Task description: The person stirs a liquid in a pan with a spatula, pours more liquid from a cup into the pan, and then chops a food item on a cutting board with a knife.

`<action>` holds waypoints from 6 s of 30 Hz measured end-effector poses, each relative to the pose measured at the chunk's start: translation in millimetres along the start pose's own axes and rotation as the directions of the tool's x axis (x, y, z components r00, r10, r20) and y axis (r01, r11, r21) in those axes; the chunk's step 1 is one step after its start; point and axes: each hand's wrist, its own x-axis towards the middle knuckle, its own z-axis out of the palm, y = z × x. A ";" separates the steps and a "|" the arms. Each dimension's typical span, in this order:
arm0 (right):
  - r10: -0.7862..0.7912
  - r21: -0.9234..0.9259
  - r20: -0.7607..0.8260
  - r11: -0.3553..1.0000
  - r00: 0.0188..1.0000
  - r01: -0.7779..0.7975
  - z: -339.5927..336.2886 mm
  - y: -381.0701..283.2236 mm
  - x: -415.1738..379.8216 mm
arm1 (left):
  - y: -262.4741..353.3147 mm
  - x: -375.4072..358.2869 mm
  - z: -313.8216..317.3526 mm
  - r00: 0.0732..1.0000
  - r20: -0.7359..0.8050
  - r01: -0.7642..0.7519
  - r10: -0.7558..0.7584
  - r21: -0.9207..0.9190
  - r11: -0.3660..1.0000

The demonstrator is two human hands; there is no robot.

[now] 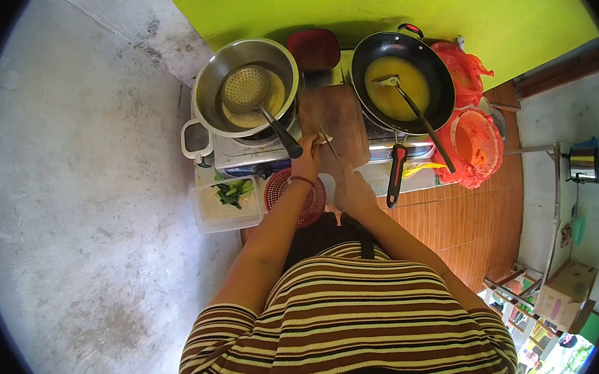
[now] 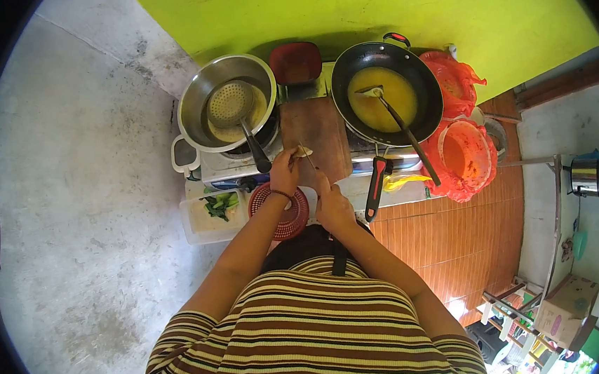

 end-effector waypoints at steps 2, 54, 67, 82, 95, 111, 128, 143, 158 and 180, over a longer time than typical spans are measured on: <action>0.045 -0.009 0.032 0.999 0.998 -0.045 -11.8 -12.0 -2.8 | 13.8 3.9 -6.4 0.998 0.027 0.049 -0.050 0.063 0.997; -0.051 -0.227 0.112 0.971 0.992 0.075 -11.4 -24.5 21.7 | -10.4 27.5 -7.5 0.992 0.066 0.093 -0.106 0.179 0.979; -0.084 -0.247 0.100 0.963 0.991 0.106 0.1 -16.9 39.1 | -3.3 30.3 -12.4 0.975 0.112 0.177 -0.191 0.117 0.977; -0.121 -0.212 0.074 0.968 0.990 0.134 10.4 -11.1 61.0 | -20.3 24.3 0.4 0.980 0.015 0.200 -0.201 0.021 0.979; -0.073 -0.132 0.034 0.988 0.997 0.077 40.3 15.4 75.5 | -14.9 20.3 -0.4 0.976 0.064 0.209 -0.206 -0.050 0.977; 0.080 -0.109 0.200 0.992 0.977 -0.059 11.3 -7.9 30.7 | -3.9 16.4 -4.6 0.986 0.022 0.164 -0.164 -0.010 0.986; 0.038 -0.166 0.113 0.986 0.993 -0.019 -24.5 -30.0 7.9 | -1.7 -0.6 -14.5 0.992 0.067 0.096 -0.110 0.177 0.980; 0.038 -0.267 0.174 0.964 0.984 0.010 -56.5 -19.8 5.2 | 2.0 22.5 3.0 0.983 0.059 0.163 -0.175 0.168 0.972; -0.025 -0.193 -0.054 0.981 0.998 0.014 -43.3 6.3 55.0 | -12.0 67.3 50.1 0.974 0.108 0.219 -0.198 -0.241 0.945; -0.075 -0.215 0.409 0.961 0.909 0.176 -23.6 -34.6 -10.1 | -54.1 -86.2 -59.4 0.892 0.238 0.298 -0.384 0.328 0.896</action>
